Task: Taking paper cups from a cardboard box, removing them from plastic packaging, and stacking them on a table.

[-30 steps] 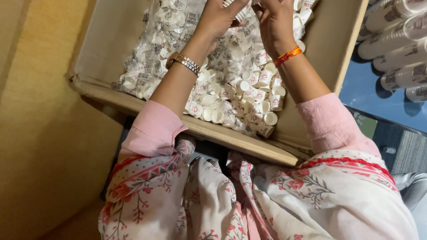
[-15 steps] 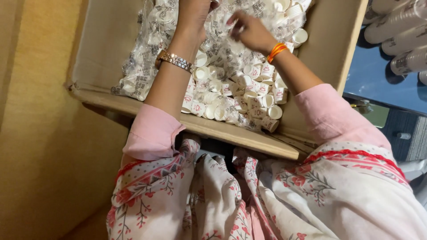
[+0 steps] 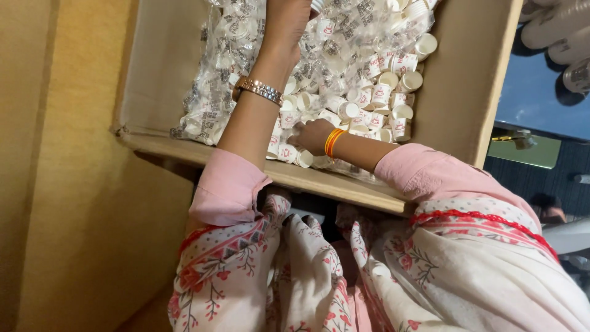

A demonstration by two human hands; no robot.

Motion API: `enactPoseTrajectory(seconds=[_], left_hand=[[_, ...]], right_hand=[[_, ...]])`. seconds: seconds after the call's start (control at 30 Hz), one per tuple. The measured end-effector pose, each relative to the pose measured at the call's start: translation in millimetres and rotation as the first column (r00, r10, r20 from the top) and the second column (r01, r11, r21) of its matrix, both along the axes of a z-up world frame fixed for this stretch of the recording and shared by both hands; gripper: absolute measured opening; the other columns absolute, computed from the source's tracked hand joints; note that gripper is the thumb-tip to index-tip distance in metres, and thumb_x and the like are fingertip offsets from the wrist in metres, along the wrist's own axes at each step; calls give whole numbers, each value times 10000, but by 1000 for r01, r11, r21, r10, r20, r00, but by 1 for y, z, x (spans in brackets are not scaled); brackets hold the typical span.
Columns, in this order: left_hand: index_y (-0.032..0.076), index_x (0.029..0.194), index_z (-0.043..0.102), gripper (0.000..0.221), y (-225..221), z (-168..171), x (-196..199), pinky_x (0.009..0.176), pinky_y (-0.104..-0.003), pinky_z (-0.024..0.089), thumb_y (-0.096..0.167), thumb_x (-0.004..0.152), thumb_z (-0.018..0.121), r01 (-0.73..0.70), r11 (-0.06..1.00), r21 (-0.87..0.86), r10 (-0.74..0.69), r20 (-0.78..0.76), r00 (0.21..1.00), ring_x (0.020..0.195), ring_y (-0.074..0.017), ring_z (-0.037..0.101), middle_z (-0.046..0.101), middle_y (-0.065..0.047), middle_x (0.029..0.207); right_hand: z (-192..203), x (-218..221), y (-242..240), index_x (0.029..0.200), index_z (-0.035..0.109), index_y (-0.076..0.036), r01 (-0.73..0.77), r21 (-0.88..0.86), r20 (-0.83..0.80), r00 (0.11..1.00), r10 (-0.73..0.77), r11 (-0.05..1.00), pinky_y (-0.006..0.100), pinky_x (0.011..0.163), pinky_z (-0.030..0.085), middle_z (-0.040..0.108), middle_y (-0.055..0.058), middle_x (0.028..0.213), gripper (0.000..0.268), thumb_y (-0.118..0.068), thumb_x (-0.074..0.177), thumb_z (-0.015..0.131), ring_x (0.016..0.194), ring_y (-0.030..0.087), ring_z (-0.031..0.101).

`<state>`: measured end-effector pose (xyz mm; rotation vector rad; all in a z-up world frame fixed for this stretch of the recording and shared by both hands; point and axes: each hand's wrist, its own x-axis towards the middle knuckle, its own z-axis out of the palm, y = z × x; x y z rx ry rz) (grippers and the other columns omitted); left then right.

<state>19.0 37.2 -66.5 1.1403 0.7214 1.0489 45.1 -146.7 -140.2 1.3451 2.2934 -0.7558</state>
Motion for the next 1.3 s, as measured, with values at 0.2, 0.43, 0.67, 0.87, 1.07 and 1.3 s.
enactPoseTrajectory(seconds=[0.2,0.43,0.67,0.87,1.07,1.3], left_hand=[[31,936,678,188,-12,30,-5,688,-309,522,208,938,742,24,999,42,-25,17,1000,717,-94,617,650,6,811],[16,1073,654,319,-18,50,-7,724,-298,553,258,918,791,-15,994,107,8,66,998,786,-105,644,680,-19,896],[38,1224,605,482,-16,71,-15,757,-286,561,340,903,801,-100,992,81,83,194,978,862,-111,663,696,-33,993],[71,1304,602,599,-31,73,-3,687,-239,602,405,839,776,99,994,-54,-106,-154,982,844,-109,714,750,-76,1036],[36,1409,500,728,-47,68,5,741,-269,653,302,822,837,284,959,4,-276,-218,936,961,-161,730,704,-132,1197],[53,1425,449,788,-42,80,0,689,-289,678,347,803,833,272,962,-20,-271,-152,950,899,-169,759,711,-147,1145]], right_hand=[[-39,18,23,1524,412,-367,-68,-108,-43,997,63,992,554,931,462,486,224,1428,776,-196,818,687,1190,379,573],[34,63,75,1221,722,-175,205,-471,-281,887,-367,858,365,765,513,761,52,1062,328,-226,898,700,813,188,604],[144,147,84,1248,557,-144,646,-328,-870,78,-487,689,282,738,624,647,-23,1155,335,-140,948,707,994,129,689],[142,209,83,1232,553,-102,587,-508,-788,-613,-64,630,376,852,631,716,103,1141,296,-299,1024,626,1028,260,740],[136,183,91,1317,527,-87,525,-510,-801,-579,-154,682,373,985,562,710,85,1224,385,-266,1007,668,1147,213,708],[143,161,87,1435,495,-80,472,-422,-884,-403,-236,774,364,1033,526,662,74,1272,513,-236,994,707,1179,184,655]])
